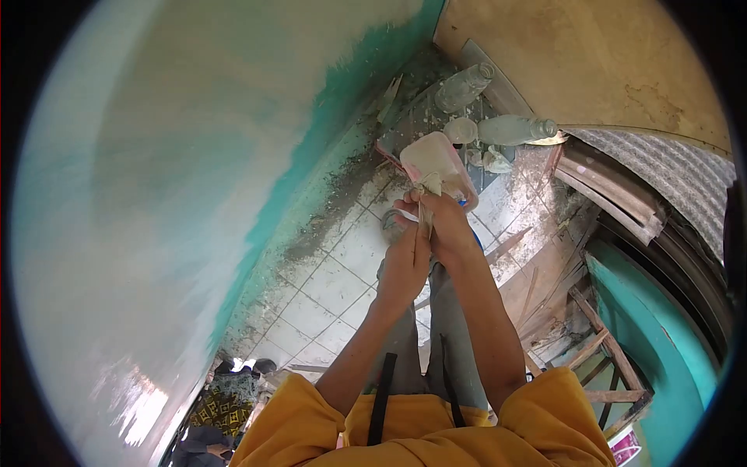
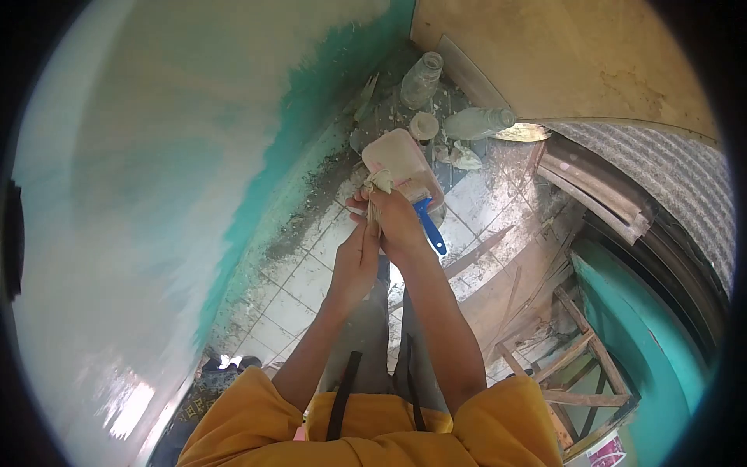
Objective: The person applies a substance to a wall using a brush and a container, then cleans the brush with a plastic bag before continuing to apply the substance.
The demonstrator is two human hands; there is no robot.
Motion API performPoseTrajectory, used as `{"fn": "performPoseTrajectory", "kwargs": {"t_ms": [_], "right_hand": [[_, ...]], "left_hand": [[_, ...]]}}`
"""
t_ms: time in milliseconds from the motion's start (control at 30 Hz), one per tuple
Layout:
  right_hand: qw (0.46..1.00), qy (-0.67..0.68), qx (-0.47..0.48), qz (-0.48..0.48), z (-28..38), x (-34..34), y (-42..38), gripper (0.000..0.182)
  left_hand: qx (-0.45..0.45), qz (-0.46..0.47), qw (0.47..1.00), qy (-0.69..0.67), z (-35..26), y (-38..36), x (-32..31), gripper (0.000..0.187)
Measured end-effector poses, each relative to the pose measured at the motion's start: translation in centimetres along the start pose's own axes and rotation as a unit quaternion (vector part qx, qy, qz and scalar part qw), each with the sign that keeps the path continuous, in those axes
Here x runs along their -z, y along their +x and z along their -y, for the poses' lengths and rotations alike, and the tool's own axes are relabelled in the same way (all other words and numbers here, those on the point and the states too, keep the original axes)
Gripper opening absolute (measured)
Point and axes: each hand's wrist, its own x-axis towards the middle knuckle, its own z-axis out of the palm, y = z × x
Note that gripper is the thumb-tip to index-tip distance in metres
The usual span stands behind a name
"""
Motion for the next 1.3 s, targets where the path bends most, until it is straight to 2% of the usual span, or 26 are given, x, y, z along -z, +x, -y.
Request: {"fn": "performPoseTrajectory", "kwargs": {"t_ms": [133, 167, 200, 233, 300, 333, 367, 400, 433, 533, 567, 633, 700, 733, 800, 867, 900, 933, 1033, 1133, 1233, 1267, 1300], "right_hand": [[0.998, -0.059, 0.005, -0.012, -1.1, 1.0, 0.0, 0.015], [0.991, -0.129, 0.021, -0.002, -1.8, 2.0, 0.4, 0.019], [0.98, -0.198, 0.037, 0.006, -1.7, 2.0, 0.3, 0.024], [0.98, -0.197, 0.038, 0.006, -1.5, 2.1, -0.1, 0.024], [0.965, -0.257, -0.022, 0.052, -0.9, 2.3, -1.1, 0.035], [0.965, -0.256, -0.024, 0.05, -1.2, 2.9, -1.2, 0.035], [0.98, -0.177, -0.049, 0.081, -1.5, 3.8, -1.1, 0.038], [0.986, -0.097, -0.074, 0.112, -1.2, 3.8, -1.2, 0.043], [0.986, -0.096, -0.074, 0.113, -1.1, 3.7, -1.6, 0.043], [0.986, -0.019, -0.026, 0.162, -1.2, 3.6, -2.6, 0.05], [0.983, -0.001, 0.009, 0.184, -2.0, 3.9, -2.4, 0.051], [0.978, 0.018, 0.045, 0.205, -2.2, 3.3, -2.4, 0.052], [0.982, -0.034, 0.091, 0.164, -2.1, 2.6, -2.4, 0.051], [0.982, -0.034, 0.092, 0.163, -1.9, 2.9, -2.3, 0.051], [0.972, -0.121, 0.071, 0.191, -1.1, 3.7, -2.3, 0.047], [0.973, -0.121, 0.047, 0.188, -0.1, 3.8, -2.6, 0.046], [0.975, -0.121, 0.024, 0.185, 0.2, 3.6, -2.8, 0.045], [0.975, -0.12, 0.024, 0.184, 0.1, 3.5, -2.7, 0.045], [0.98, -0.083, 0.024, 0.181, -0.4, 2.8, -2.6, 0.045], [0.968, -0.107, 0.069, 0.217, -1.9, 3.3, -2.5, 0.049], [0.977, -0.119, 0.067, 0.166, -2.4, 2.8, -2.5, 0.043], [0.981, -0.133, 0.032, 0.14, -1.9, 2.5, -3.1, 0.038], [0.982, -0.148, -0.002, 0.115, -1.3, 2.0, -3.5, 0.035]], "left_hand": [[0.001, 0.015, 0.999, -0.043, 1.1, -0.1, -0.4, 0.033], [0.0, 0.014, 0.999, -0.043, 1.4, 0.2, -0.4, 0.033], [0.089, 0.048, 0.978, -0.184, 1.3, 0.7, 0.0, 0.032], [0.175, 0.08, 0.928, -0.32, 1.1, 1.3, 0.3, 0.03], [0.156, 0.09, 0.934, -0.31, 0.2, 2.3, 0.7, 0.028], [0.138, 0.1, 0.938, -0.3, -0.2, 2.4, 0.9, 0.026], [0.138, 0.101, 0.938, -0.301, 0.0, 2.5, 0.9, 0.026], [0.172, 0.132, 0.89, -0.4, 0.2, 2.6, 1.1, 0.026], [0.206, 0.158, 0.83, -0.493, 0.3, 2.7, 1.2, 0.026], [0.21, 0.152, 0.81, -0.525, -0.7, 2.5, 1.3, 0.027], [0.211, 0.153, 0.81, -0.525, -0.7, 2.4, 1.3, 0.027], [0.171, 0.191, 0.877, -0.407, -0.5, 2.2, 1.6, 0.026], [0.194, 0.19, 0.87, -0.412, -0.1, 2.1, 1.8, 0.028], [0.215, 0.189, 0.862, -0.418, 0.1, 2.0, 1.8, 0.029], [0.208, 0.181, 0.859, -0.431, 0.1, 1.3, 1.5, 0.03], [0.2, 0.171, 0.856, -0.444, -0.2, 0.6, 1.3, 0.032], [0.191, 0.157, 0.874, -0.417, -0.4, 0.2, 1.2, 0.034], [0.183, 0.142, 0.891, -0.39, -0.7, -0.1, 1.2, 0.036], [0.167, 0.102, 0.886, -0.42, -1.7, 0.5, 1.1, 0.033], [0.186, 0.137, 0.871, -0.434, -0.6, 1.2, 1.2, 0.03], [0.216, 0.119, 0.889, -0.387, -0.7, 1.0, 1.3, 0.031], [0.217, 0.118, 0.888, -0.387, -0.1, 0.8, 1.1, 0.031], [0.177, 0.104, 0.917, -0.344, 0.3, 0.7, 0.9, 0.031]]}}
